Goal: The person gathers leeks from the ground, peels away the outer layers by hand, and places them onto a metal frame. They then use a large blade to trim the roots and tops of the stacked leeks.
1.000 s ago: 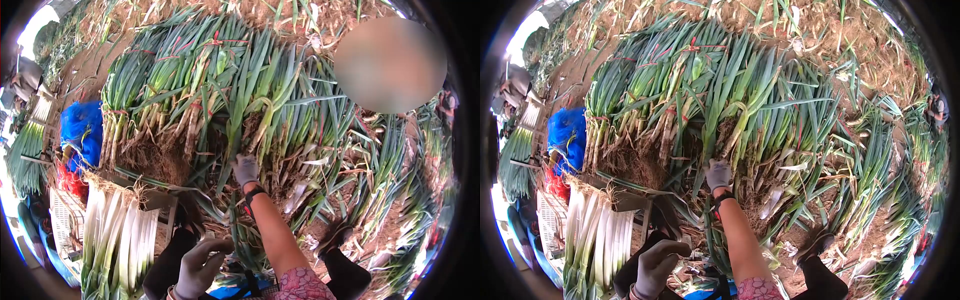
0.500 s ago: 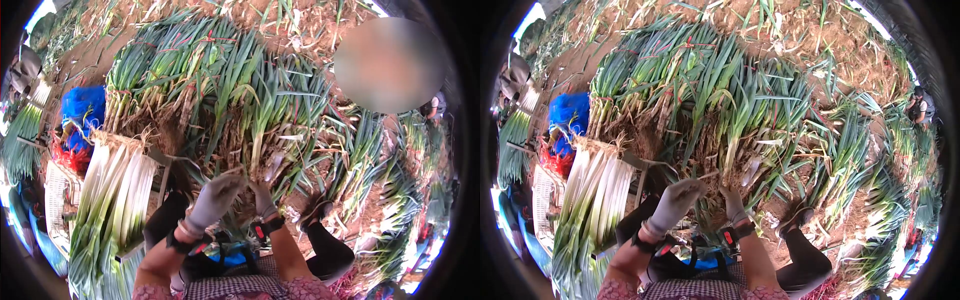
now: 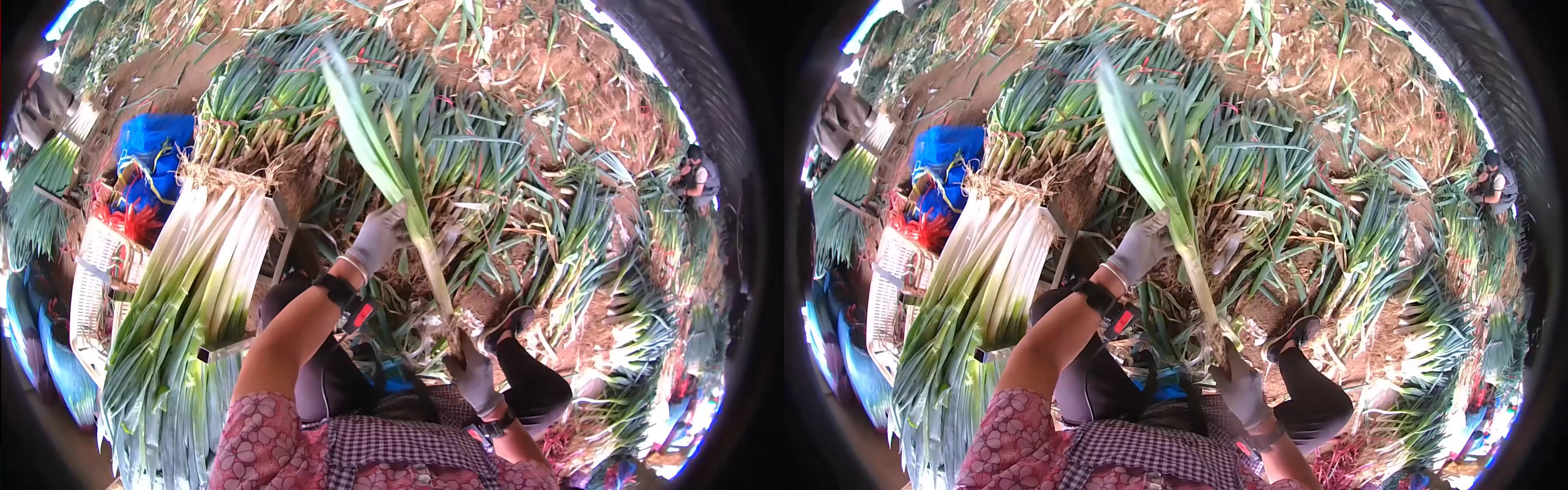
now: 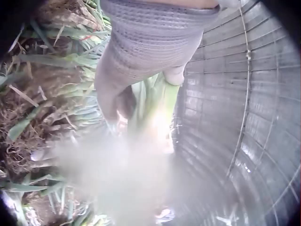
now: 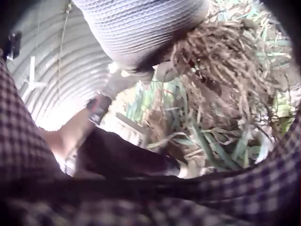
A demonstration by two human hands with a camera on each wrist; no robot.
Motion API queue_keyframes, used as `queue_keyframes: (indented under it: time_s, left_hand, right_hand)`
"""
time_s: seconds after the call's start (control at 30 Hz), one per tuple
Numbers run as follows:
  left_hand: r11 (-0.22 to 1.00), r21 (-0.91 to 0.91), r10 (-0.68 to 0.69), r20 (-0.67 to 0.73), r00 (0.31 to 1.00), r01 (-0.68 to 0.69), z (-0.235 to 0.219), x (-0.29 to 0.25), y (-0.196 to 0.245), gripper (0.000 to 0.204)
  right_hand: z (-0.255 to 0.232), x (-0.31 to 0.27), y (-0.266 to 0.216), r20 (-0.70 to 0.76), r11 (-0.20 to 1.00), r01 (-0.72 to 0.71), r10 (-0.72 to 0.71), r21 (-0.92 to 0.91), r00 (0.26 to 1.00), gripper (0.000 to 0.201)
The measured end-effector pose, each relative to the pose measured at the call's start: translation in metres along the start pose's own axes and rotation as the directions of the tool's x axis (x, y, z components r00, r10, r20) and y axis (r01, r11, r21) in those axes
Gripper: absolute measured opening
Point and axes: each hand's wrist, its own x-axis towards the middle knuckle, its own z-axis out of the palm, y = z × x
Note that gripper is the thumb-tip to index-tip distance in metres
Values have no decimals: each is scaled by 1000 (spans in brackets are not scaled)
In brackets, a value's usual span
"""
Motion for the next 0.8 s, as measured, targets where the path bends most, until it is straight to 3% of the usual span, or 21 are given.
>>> queue_keyframes:
  time_s: [0.03,0.1,0.17,0.2,0.23,0.27,0.3,0.37,0.4,0.43,0.5,0.57,0.6,0.63,0.67,0.7,0.73,0.77,0.8]
  left_hand:
    - [1000,-5,1,-4,1000,-1,-4,2,-1,47]
    - [992,30,122,-21,992,-122,7,-6,11,42]
    - [985,-21,174,3,985,-174,11,-12,22,41]
    - [972,-59,228,-8,974,-228,11,-12,23,36]
    - [955,-95,279,-21,960,-279,10,-12,23,31]
    - [935,65,348,-3,937,-347,-2,-3,16,30]
    - [934,65,353,-10,936,-351,-6,-5,20,30]
    - [828,345,433,108,895,-442,-5,-16,37,32]
    - [900,162,405,27,914,-404,9,-27,48,33]
    - [878,306,406,-68,911,-368,5,-27,52,32]
    - [924,83,382,-174,908,-373,10,-31,53,29]
    - [916,95,401,-206,893,-390,1,-28,46,28]
    - [907,107,421,-224,879,-407,-2,-27,44,27]
    - [907,109,421,-226,879,-406,0,-30,44,27]
    - [892,136,452,-220,865,-432,6,-35,47,27]
    - [876,161,480,-213,851,-454,12,-39,50,27]
    - [901,119,433,-194,880,-417,13,-42,55,28]
    - [900,118,436,-197,878,-421,10,-41,57,28]
    - [893,196,431,-110,896,-405,7,-39,57,30]
  right_hand:
    - [9,1,7,-71,993,116,-118,-36,990,53]
    - [23,28,13,-46,986,158,-160,-46,986,47]
    - [29,76,-10,30,983,-22,17,180,999,38]
    - [29,104,-26,38,984,-18,11,180,999,38]
    - [26,136,-47,51,950,-25,10,312,999,36]
    - [24,165,-67,64,898,-35,8,438,998,35]
    - [26,185,-82,76,831,-46,4,555,997,35]
    - [39,207,-102,14,673,-13,4,739,1000,39]
    - [53,214,-106,-93,627,120,-75,770,993,36]
    - [66,215,-109,-149,515,158,-60,842,987,32]
    - [85,213,-89,-40,485,31,9,874,999,28]
    - [111,215,-49,148,462,-212,169,861,974,29]
    - [122,206,-6,64,820,-120,101,559,993,29]
    - [147,199,56,143,986,-132,117,104,983,28]
    - [164,189,107,202,925,-77,161,-372,966,27]
    - [162,166,134,404,776,123,180,-619,897,31]
    - [125,133,101,420,804,26,283,-594,862,36]
    - [120,135,103,423,803,31,281,-595,861,36]
    - [112,136,108,285,919,-79,200,-385,937,41]
